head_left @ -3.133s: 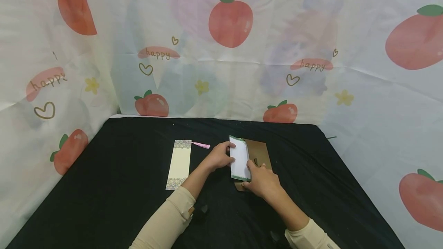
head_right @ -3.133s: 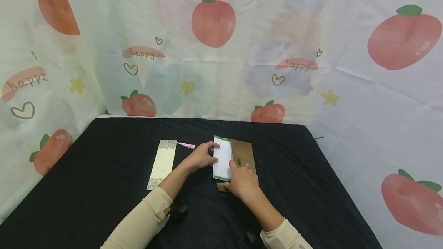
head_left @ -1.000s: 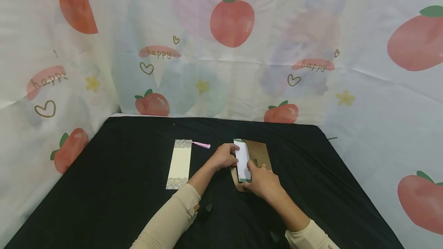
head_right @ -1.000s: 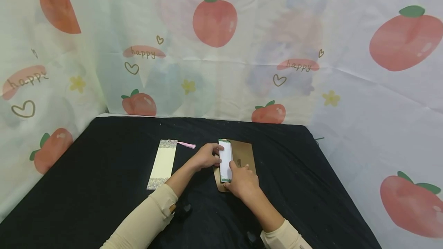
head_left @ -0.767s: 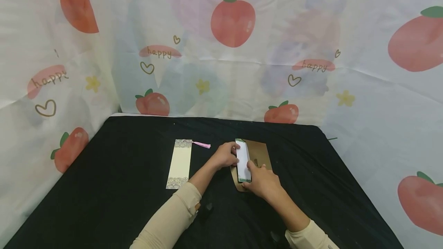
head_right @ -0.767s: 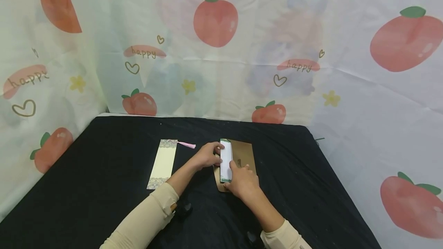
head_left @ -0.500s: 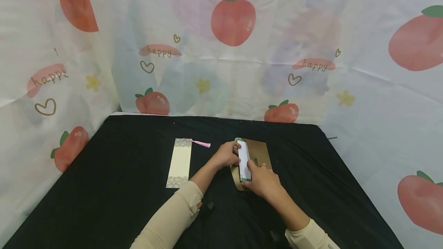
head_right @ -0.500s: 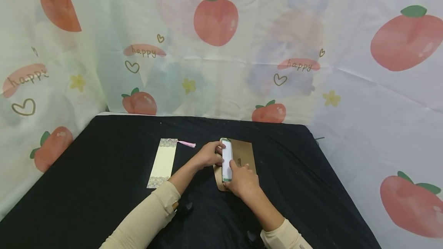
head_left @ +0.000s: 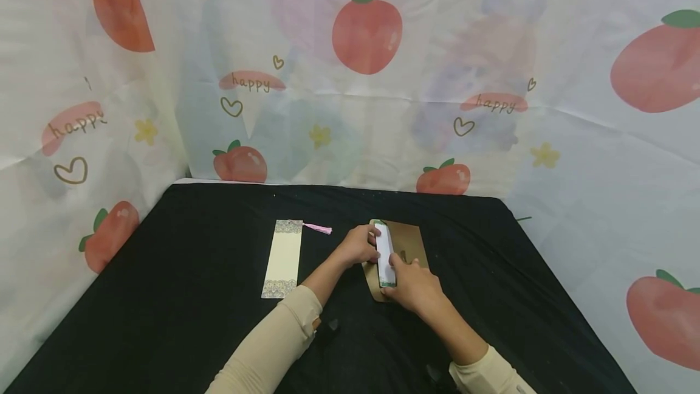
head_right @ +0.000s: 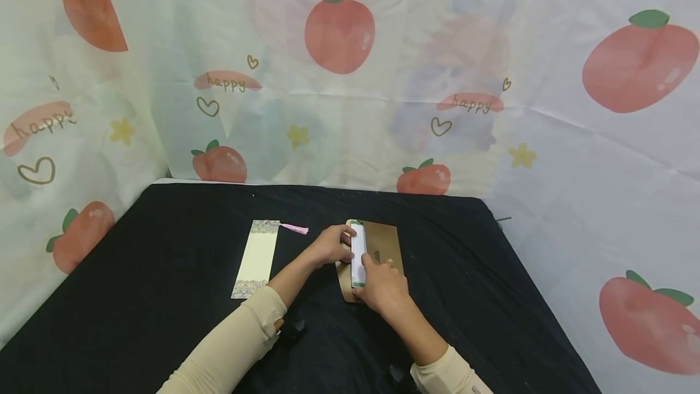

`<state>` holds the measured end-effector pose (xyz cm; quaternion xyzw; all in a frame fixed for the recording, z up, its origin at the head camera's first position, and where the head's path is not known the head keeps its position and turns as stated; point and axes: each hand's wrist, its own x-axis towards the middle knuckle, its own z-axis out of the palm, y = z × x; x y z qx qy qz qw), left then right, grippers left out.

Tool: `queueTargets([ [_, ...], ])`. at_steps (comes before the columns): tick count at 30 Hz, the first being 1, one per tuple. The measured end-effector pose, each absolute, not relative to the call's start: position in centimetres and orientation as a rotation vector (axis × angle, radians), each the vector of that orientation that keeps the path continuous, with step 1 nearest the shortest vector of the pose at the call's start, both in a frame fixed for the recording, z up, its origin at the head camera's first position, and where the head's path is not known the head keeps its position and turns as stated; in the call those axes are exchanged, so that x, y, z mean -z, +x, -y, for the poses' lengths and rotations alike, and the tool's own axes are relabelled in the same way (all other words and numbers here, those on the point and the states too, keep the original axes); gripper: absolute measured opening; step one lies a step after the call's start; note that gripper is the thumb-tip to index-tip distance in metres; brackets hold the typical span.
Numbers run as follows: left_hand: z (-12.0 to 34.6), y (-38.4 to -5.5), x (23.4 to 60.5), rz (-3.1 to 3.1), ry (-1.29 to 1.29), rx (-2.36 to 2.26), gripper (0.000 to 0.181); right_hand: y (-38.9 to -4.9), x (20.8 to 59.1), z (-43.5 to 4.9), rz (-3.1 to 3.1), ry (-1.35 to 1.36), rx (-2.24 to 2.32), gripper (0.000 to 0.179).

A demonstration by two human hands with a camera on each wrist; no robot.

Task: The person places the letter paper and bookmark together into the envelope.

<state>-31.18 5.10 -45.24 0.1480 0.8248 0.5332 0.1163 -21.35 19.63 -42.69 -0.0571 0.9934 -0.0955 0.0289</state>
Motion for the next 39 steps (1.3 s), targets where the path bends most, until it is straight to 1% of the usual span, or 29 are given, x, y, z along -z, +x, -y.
queueTargets([
  [19,-5.73,-31.66,45.54,-2.437,0.462,-1.571,0.05,-21.46,42.62,-19.48,-3.045,-0.164,0.294,0.062],
  [39,-6.06,-31.51,45.43,-2.507,0.511,-1.508,0.048,-21.42,42.73,-19.68,-3.048,-0.176,0.296,0.06],
])
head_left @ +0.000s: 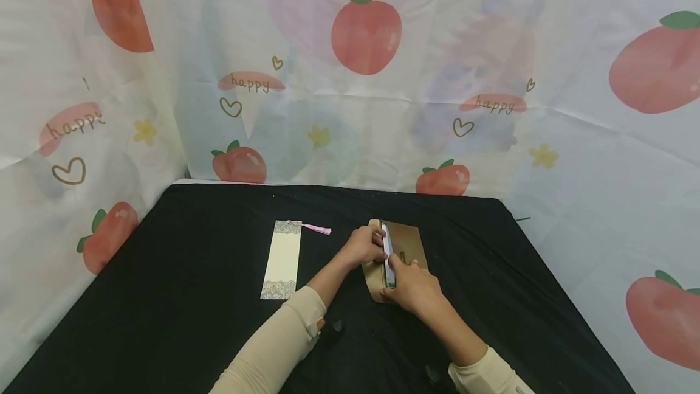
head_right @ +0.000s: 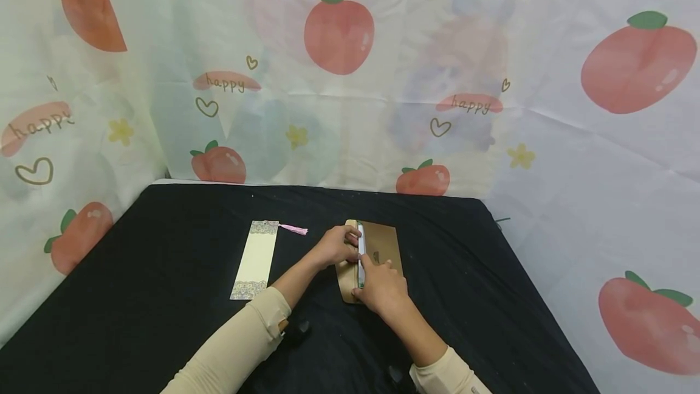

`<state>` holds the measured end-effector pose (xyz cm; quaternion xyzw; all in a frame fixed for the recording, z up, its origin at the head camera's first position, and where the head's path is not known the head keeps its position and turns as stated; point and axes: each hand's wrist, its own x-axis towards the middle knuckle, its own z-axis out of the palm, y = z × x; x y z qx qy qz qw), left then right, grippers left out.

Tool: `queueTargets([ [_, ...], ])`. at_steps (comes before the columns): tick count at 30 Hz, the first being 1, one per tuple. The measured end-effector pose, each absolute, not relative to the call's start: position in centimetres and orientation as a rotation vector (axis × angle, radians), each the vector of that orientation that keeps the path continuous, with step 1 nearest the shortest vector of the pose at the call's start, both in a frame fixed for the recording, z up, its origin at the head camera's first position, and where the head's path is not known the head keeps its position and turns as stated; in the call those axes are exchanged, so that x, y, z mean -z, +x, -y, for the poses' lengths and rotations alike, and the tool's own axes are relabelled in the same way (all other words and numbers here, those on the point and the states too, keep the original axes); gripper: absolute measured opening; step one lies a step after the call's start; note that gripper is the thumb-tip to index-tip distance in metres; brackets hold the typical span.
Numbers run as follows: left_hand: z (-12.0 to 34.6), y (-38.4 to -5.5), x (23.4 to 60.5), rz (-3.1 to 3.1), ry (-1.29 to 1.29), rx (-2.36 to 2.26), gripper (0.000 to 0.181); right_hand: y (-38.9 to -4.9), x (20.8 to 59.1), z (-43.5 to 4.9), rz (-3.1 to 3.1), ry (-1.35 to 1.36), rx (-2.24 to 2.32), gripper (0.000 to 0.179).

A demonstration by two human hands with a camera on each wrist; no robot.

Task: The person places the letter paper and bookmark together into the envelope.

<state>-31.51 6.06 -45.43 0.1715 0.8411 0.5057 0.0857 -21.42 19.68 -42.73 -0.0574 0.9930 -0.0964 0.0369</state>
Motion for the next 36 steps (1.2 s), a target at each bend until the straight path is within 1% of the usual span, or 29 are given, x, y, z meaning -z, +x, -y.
queueTargets([
  [9,-5.9,-31.5,45.4,-2.508,0.497,-1.516,0.051,-21.3,42.4,-19.6,-3.046,-0.171,0.292,0.061],
  [19,-4.8,-31.5,44.9,-2.503,0.541,-1.528,0.053,-21.3,42.4,-19.6,-3.034,-0.16,0.312,0.058],
  [29,-2.9,-31.6,44.7,-2.54,0.64,-1.504,0.048,-21.4,42.6,-19.6,-3.027,-0.152,0.307,0.057],
  [36,-2.3,-31.2,44.8,-2.522,0.572,-1.489,0.049,-21.4,42.6,-19.6,-3.03,-0.158,0.31,0.058],
])
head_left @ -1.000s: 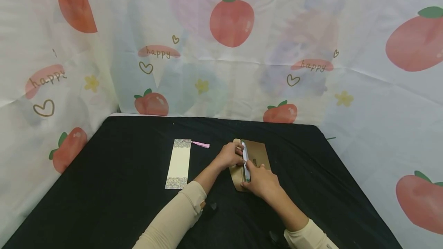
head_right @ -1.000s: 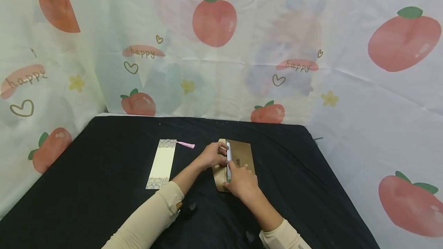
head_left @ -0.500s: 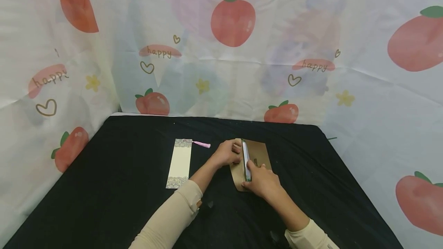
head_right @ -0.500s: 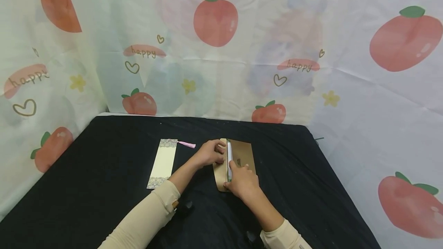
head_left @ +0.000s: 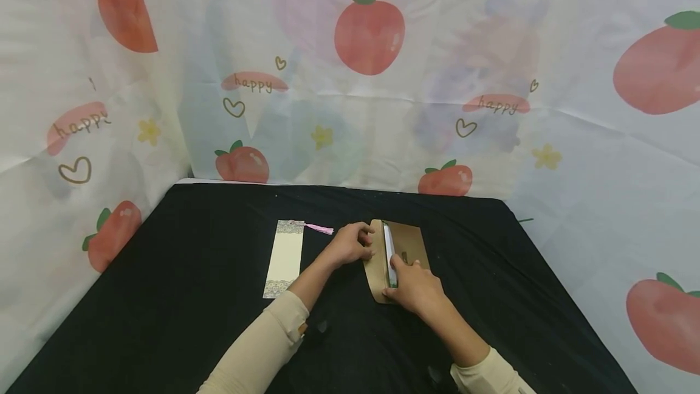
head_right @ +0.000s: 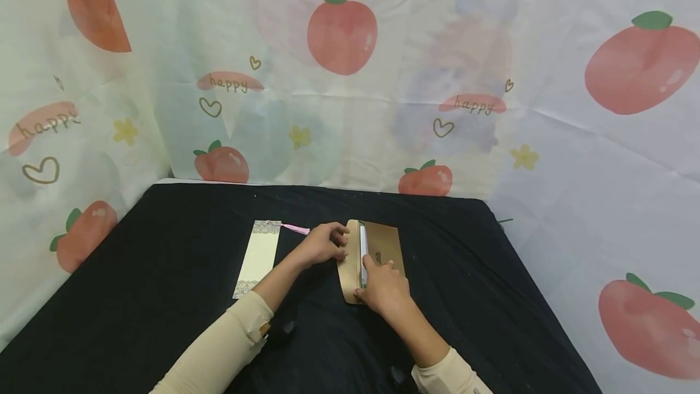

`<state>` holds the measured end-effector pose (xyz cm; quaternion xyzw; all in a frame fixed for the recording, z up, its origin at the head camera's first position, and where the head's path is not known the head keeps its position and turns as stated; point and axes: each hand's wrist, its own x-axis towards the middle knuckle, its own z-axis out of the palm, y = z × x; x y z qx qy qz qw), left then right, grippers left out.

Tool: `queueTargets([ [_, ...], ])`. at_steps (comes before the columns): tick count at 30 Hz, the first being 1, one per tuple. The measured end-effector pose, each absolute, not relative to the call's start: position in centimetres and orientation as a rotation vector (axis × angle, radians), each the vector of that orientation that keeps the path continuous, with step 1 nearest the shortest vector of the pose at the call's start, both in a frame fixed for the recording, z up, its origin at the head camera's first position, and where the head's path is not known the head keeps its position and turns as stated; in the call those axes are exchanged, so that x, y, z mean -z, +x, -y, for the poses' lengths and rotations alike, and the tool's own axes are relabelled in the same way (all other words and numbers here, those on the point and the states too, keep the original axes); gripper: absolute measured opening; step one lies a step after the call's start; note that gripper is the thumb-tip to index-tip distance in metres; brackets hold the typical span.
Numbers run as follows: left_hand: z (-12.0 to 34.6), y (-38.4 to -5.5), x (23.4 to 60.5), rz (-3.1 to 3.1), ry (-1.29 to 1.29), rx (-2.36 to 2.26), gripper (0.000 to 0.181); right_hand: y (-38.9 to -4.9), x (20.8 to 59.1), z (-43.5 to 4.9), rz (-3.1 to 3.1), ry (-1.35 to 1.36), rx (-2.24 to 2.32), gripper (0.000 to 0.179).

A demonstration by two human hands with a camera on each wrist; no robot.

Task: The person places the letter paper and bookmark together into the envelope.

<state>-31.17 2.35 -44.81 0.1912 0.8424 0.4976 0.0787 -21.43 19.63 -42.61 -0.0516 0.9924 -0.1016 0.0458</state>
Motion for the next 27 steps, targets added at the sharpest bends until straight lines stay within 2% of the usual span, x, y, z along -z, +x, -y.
queueTargets([
  [19,1.9,-29.1,42.8,-2.451,0.687,-1.522,0.044,-21.4,42.6,-19.6,-3.013,-0.136,0.311,0.059],
  [27,5.4,-28.8,42.2,-2.464,0.655,-1.508,0.043,-21.3,42.6,-19.6,-3.033,-0.166,0.326,0.057],
])
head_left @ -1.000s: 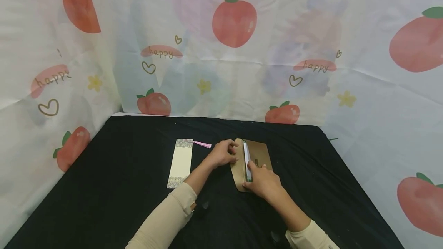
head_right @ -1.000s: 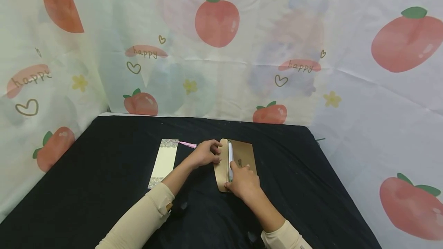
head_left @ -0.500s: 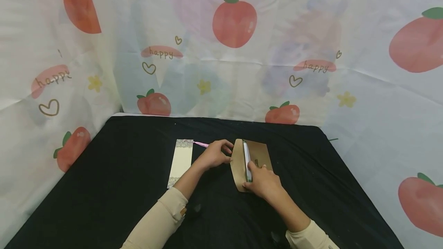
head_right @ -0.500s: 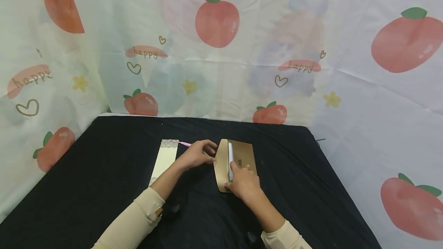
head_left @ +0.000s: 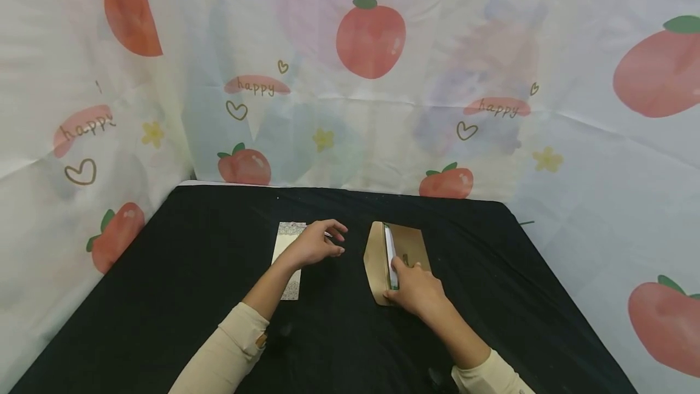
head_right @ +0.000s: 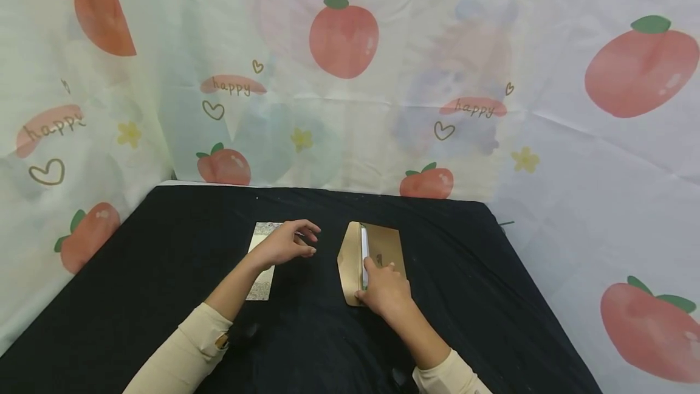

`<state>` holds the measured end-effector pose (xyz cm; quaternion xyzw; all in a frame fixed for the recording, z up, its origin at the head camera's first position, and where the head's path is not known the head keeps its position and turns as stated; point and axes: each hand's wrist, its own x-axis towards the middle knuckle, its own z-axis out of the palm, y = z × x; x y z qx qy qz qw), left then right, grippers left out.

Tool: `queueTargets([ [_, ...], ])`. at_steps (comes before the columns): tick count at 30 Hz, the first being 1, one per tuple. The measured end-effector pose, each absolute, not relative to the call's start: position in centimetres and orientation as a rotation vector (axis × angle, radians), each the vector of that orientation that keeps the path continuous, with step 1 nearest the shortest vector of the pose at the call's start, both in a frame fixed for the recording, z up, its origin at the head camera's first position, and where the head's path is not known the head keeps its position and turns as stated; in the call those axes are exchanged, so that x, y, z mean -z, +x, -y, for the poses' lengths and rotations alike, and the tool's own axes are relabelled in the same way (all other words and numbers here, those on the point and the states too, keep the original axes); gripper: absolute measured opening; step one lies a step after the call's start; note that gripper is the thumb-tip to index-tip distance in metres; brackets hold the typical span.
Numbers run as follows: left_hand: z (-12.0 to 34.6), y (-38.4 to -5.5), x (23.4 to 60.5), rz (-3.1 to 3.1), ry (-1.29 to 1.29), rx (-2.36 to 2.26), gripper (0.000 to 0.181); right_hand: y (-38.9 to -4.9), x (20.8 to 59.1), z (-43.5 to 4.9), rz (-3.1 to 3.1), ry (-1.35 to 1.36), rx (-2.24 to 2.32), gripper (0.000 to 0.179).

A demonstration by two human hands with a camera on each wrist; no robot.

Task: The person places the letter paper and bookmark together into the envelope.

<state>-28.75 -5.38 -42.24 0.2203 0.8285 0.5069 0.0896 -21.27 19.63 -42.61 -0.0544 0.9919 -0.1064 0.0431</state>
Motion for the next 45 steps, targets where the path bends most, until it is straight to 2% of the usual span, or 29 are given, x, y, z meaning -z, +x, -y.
queueTargets([
  [16,12.3,-28.6,43.2,-2.594,0.517,-1.404,0.041,-21.0,42.5,-19.5,-3.051,-0.176,0.319,0.058],
  [37,18.5,-28.6,42.8,-2.615,0.404,-1.332,0.038,-21.2,42.8,-19.6,-3.038,-0.171,0.32,0.06],
  [45,19.2,-28.9,43.0,-2.634,0.362,-1.29,0.037,-21.2,42.8,-19.6,-3.04,-0.166,0.293,0.06],
])
